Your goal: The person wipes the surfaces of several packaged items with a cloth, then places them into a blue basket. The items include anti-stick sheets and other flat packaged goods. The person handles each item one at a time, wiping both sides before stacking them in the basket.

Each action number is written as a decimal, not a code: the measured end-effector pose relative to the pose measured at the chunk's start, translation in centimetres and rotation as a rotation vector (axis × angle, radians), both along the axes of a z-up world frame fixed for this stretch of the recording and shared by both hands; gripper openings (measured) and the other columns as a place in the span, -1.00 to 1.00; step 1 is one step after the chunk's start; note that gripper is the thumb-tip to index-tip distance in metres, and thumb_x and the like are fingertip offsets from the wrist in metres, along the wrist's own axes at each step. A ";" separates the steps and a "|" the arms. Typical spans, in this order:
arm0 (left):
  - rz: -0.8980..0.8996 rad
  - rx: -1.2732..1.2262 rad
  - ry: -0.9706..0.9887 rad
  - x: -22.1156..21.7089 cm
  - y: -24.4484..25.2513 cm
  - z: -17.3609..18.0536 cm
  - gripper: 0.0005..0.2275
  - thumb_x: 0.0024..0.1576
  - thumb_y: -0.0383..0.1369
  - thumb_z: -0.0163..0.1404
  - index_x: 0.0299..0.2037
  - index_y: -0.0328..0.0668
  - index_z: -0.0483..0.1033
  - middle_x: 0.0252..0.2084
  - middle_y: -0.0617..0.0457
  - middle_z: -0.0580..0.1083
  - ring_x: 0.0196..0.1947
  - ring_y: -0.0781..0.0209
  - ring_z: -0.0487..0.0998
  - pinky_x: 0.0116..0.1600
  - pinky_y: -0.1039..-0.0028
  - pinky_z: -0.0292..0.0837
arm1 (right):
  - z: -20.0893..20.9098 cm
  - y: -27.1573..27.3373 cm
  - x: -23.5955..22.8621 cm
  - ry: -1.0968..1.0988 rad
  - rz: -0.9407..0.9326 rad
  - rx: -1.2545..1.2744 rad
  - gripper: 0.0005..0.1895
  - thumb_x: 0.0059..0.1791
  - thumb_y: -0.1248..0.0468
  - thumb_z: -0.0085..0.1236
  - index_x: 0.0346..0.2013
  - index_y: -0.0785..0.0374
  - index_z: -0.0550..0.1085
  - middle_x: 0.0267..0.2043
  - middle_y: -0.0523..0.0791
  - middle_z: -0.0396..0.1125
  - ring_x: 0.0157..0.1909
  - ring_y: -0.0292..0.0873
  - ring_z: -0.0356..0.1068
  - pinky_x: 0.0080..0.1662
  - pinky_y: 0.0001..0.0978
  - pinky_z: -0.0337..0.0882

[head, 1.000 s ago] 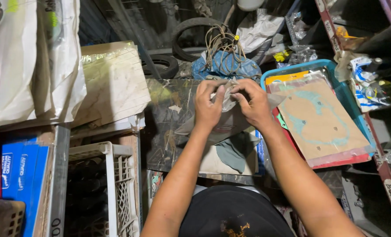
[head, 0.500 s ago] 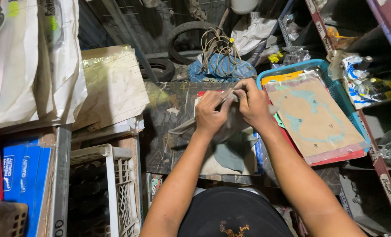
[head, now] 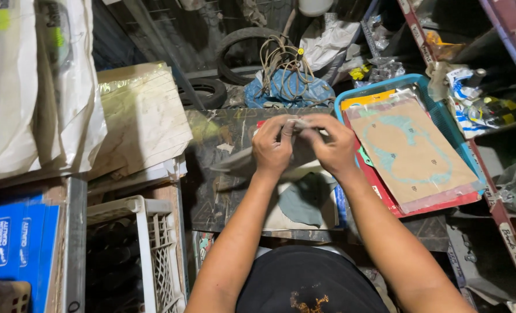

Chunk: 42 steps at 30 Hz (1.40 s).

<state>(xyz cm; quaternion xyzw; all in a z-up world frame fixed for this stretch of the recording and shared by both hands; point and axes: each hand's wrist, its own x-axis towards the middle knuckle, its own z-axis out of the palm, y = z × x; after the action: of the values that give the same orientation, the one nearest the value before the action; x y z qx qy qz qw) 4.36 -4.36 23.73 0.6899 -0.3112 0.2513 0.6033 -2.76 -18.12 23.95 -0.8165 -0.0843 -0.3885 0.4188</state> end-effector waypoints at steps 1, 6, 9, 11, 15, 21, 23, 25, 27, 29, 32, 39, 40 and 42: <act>0.010 0.024 0.042 -0.1 -0.1 0.0 -0.92 0.22 -0.34 0.12 -0.32 -0.02 0.62 -0.42 0.10 0.57 -0.37 -0.04 0.63 -0.23 0.30 0.54 | -0.7 -0.3 -0.2 0.086 -0.093 0.114 -0.78 -0.05 0.22 0.42 -0.19 0.24 0.60 -0.30 -0.03 0.47 -0.22 -0.03 0.48 -0.10 -0.21 0.44; 0.032 0.049 0.150 -0.8 -0.5 1.7 -0.87 0.23 -0.31 0.11 -0.39 0.00 0.59 -0.51 0.06 0.56 -0.43 -0.13 0.61 -0.32 0.30 0.51 | -0.5 -0.2 0.6 0.213 -0.164 0.356 -0.95 0.08 0.37 0.20 -0.17 0.27 0.58 -0.65 -0.12 0.32 -0.48 -0.37 0.21 -0.41 -0.41 0.30; 0.059 0.023 0.245 -0.8 -0.3 2.0 -0.85 0.22 -0.26 0.11 -0.39 0.02 0.60 -0.57 0.04 0.53 -0.42 -0.12 0.62 -0.37 0.36 0.49 | 0.0 -0.6 1.2 0.371 -0.072 0.520 -0.91 0.11 0.34 0.14 -0.12 0.29 0.51 -0.58 -0.23 0.31 -0.49 -0.46 0.14 -0.42 -0.58 0.20; 0.068 0.038 0.314 -0.6 0.0 1.7 -0.86 0.18 -0.27 0.14 -0.42 -0.01 0.63 -0.59 -0.05 0.52 -0.41 -0.22 0.59 -0.41 0.29 0.44 | -0.3 -0.9 1.6 0.515 0.007 0.630 -0.87 0.10 0.32 0.15 -0.08 0.29 0.48 -0.56 -0.23 0.35 -0.53 -0.47 0.16 -0.45 -0.66 0.18; 0.062 0.131 0.460 -0.5 0.8 1.1 -0.86 0.13 -0.29 0.14 -0.45 -0.05 0.65 -0.58 -0.10 0.51 -0.38 -0.23 0.60 -0.37 0.26 0.45 | -2.4 -2.2 1.8 0.650 0.020 0.649 -0.85 0.07 0.31 0.19 -0.08 0.25 0.51 -0.60 -0.22 0.36 -0.60 -0.51 0.11 -0.51 -0.68 0.08; 0.188 0.313 0.620 0.0 1.6 -1.9 -0.82 0.03 -0.22 0.14 -0.59 0.01 0.62 -0.67 -0.06 0.46 -0.48 -0.17 0.59 -0.39 0.25 0.41 | -1.4 -1.8 0.9 0.859 0.035 0.500 -0.80 -0.05 0.34 0.26 -0.16 0.37 0.58 -0.56 -0.20 0.35 -0.54 -0.40 0.15 -0.44 -0.56 0.11; 0.302 0.392 0.745 0.4 1.5 -1.7 -0.78 0.00 -0.17 0.06 -0.63 0.01 0.61 -0.69 -0.07 0.44 -0.48 -0.26 0.55 -0.38 0.09 0.39 | -0.3 -1.8 0.4 0.660 -0.082 0.307 -0.78 0.08 0.24 0.14 -0.10 0.32 0.60 -0.27 0.12 0.50 -0.17 -0.02 0.48 -0.05 -0.12 0.43; 0.280 0.462 0.819 1.1 2.3 -0.7 -0.80 -0.02 -0.18 0.06 -0.59 -0.01 0.63 -0.63 -0.11 0.49 -0.40 -0.30 0.57 -0.32 0.03 0.42 | -0.4 -2.3 -0.7 0.548 -0.027 0.252 -0.72 0.06 0.11 0.16 -0.06 0.21 0.61 -0.17 0.00 0.50 -0.07 -0.05 0.48 0.05 -0.20 0.40; 0.258 0.529 0.889 2.2 2.9 -1.0 -0.81 -0.05 -0.19 0.05 -0.55 -0.03 0.66 -0.56 -0.15 0.54 -0.32 -0.33 0.59 -0.25 -0.02 0.45 | 0.0 -2.0 -1.2 0.430 0.028 0.196 -0.66 0.04 -0.01 0.18 -0.03 0.09 0.62 -0.07 -0.12 0.51 0.03 -0.09 0.48 0.14 -0.27 0.37; 0.165 0.599 0.954 3.2 3.4 -3.0 -0.85 -0.09 -0.14 0.15 -0.52 0.06 0.69 -0.50 -0.12 0.57 -0.25 -0.27 0.63 -0.23 0.11 0.52 | 0.5 -0.7 -1.8 0.337 0.072 -0.005 -0.64 -0.11 0.12 0.46 -0.07 0.15 0.62 -0.08 -0.09 0.51 -0.02 0.03 0.47 0.10 -0.14 0.37; 0.135 0.608 0.973 4.2 3.9 -5.3 -0.81 -0.09 -0.12 0.18 -0.48 0.01 0.70 -0.44 -0.20 0.58 -0.18 -0.33 0.61 -0.18 0.04 0.51 | -1.2 -0.5 -1.0 0.345 0.060 0.002 -0.83 -0.04 0.26 0.37 -0.16 0.13 0.63 -0.17 -0.11 0.52 -0.08 0.03 0.48 0.04 -0.13 0.36; 0.127 0.612 0.927 3.0 5.0 -0.9 -0.77 -0.02 -0.19 0.04 -0.34 -0.07 0.71 -0.35 -0.17 0.61 -0.15 -0.33 0.61 -0.08 -0.06 0.49 | -1.9 -0.1 -0.1 0.310 0.006 0.009 -0.87 -0.04 0.25 0.38 -0.21 0.13 0.62 -0.22 -0.12 0.52 -0.12 0.02 0.49 0.06 -0.19 0.33; 0.054 0.443 0.702 2.5 5.0 0.5 -0.75 0.11 -0.27 -0.01 -0.20 -0.24 0.66 -0.27 -0.30 0.59 -0.11 -0.38 0.58 -0.01 -0.07 0.47 | -2.0 -0.3 0.0 0.276 0.004 0.031 -0.88 -0.05 0.27 0.39 -0.24 0.15 0.62 -0.24 -0.11 0.52 -0.13 0.03 0.49 0.06 -0.19 0.35; -0.014 0.282 0.487 1.3 5.3 2.4 -0.74 0.24 -0.35 -0.06 -0.07 -0.42 0.60 -0.18 -0.42 0.57 -0.07 -0.43 0.56 0.07 -0.09 0.44 | -2.2 0.0 -0.1 0.251 0.005 0.063 -0.89 -0.06 0.28 0.40 -0.27 0.17 0.62 -0.26 -0.09 0.52 -0.15 0.03 0.50 0.06 -0.19 0.36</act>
<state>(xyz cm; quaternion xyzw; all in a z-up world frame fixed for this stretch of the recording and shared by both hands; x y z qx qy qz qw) 5.63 0.93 26.10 0.8051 -0.1936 0.0281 0.5600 -2.89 -18.13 21.75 -0.8450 -0.0211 -0.2845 0.4524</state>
